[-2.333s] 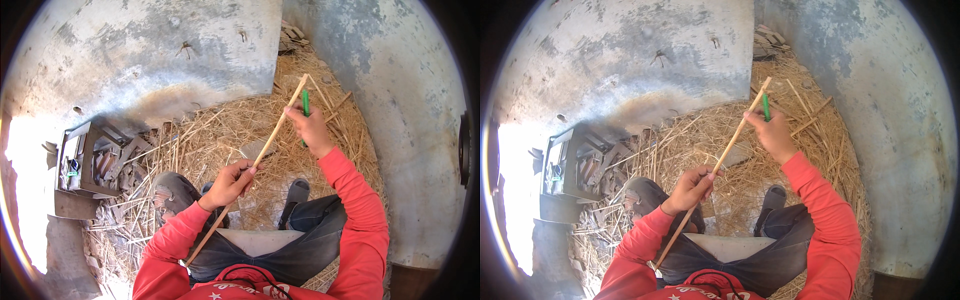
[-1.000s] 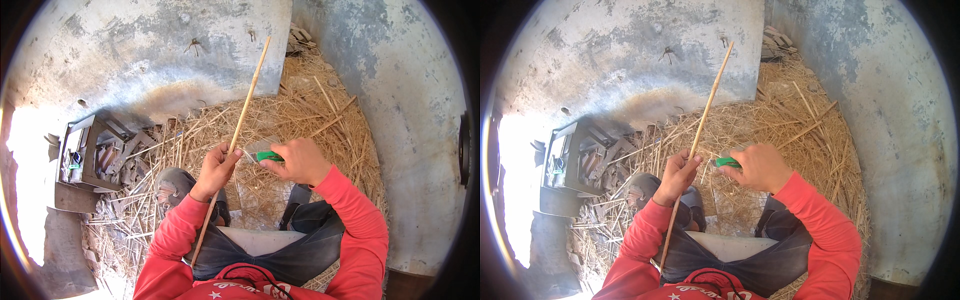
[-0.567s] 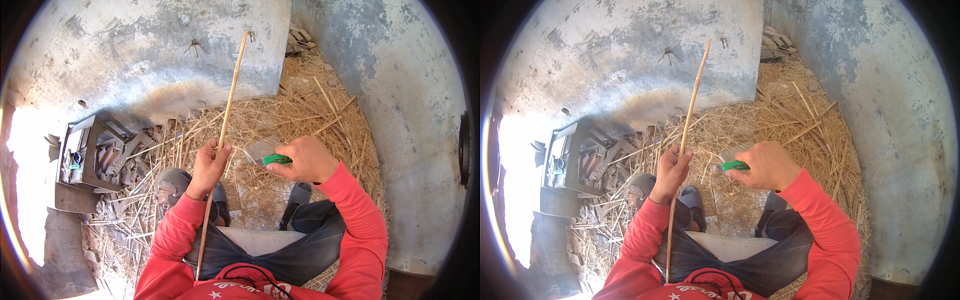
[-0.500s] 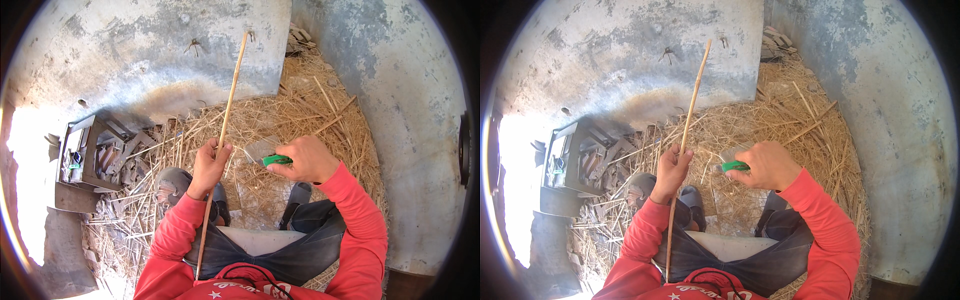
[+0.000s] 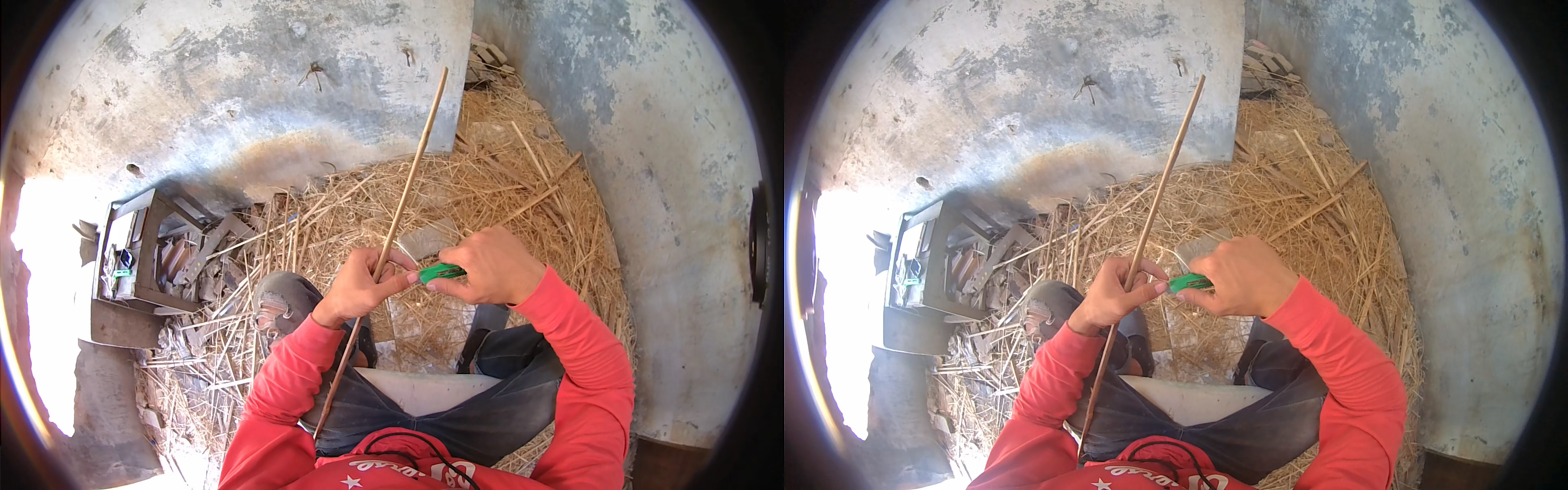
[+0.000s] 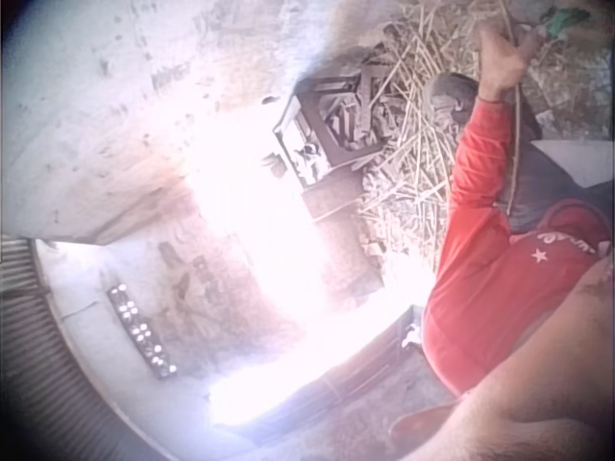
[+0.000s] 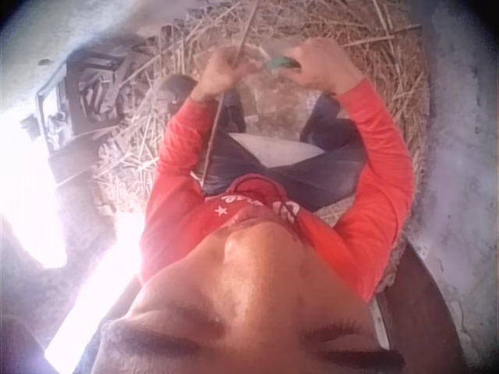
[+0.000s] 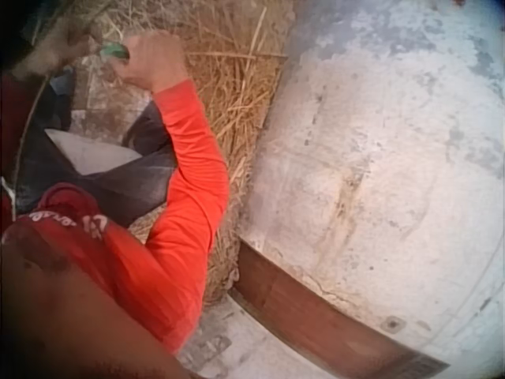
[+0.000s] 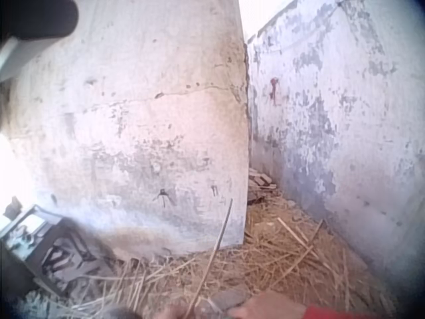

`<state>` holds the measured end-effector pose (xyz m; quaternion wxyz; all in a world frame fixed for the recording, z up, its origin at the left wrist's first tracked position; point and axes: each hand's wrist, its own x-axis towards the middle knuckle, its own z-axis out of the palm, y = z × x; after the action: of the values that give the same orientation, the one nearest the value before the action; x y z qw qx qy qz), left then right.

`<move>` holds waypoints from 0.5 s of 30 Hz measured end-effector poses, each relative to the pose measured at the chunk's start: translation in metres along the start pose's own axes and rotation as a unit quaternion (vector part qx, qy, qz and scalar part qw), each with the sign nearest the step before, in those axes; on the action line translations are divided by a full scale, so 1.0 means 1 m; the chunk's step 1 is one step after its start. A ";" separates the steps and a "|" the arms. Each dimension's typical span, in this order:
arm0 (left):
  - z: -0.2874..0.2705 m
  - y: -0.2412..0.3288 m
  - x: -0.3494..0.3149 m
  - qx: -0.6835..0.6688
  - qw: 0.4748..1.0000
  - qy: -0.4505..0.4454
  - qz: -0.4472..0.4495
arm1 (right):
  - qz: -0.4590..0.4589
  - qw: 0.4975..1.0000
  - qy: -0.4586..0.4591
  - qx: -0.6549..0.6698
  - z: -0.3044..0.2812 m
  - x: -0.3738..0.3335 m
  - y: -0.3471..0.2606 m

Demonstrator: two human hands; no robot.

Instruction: The person peels the outer layer from a thin bamboo shoot using a small green blade and their hands, then scrapes the surface of the shoot with a metal blade while holding it upright.

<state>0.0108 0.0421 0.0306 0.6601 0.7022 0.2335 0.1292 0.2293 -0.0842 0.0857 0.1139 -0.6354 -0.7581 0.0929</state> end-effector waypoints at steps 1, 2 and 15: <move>0.002 -0.001 0.000 -0.007 1.000 -0.006 -0.002 | -0.001 1.000 0.001 0.001 0.000 0.000 0.000; 0.002 -0.002 0.001 -0.010 1.000 -0.004 -0.003 | -0.002 1.000 0.002 0.002 0.001 0.000 0.000; 0.004 -0.004 0.003 0.018 1.000 0.018 -0.005 | 0.030 0.999 -0.029 0.013 0.002 0.003 -0.006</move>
<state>0.0145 0.0404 0.0263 0.6437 0.7102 0.2514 0.1344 0.2225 -0.0822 0.0856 0.0970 -0.6536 -0.7402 0.1245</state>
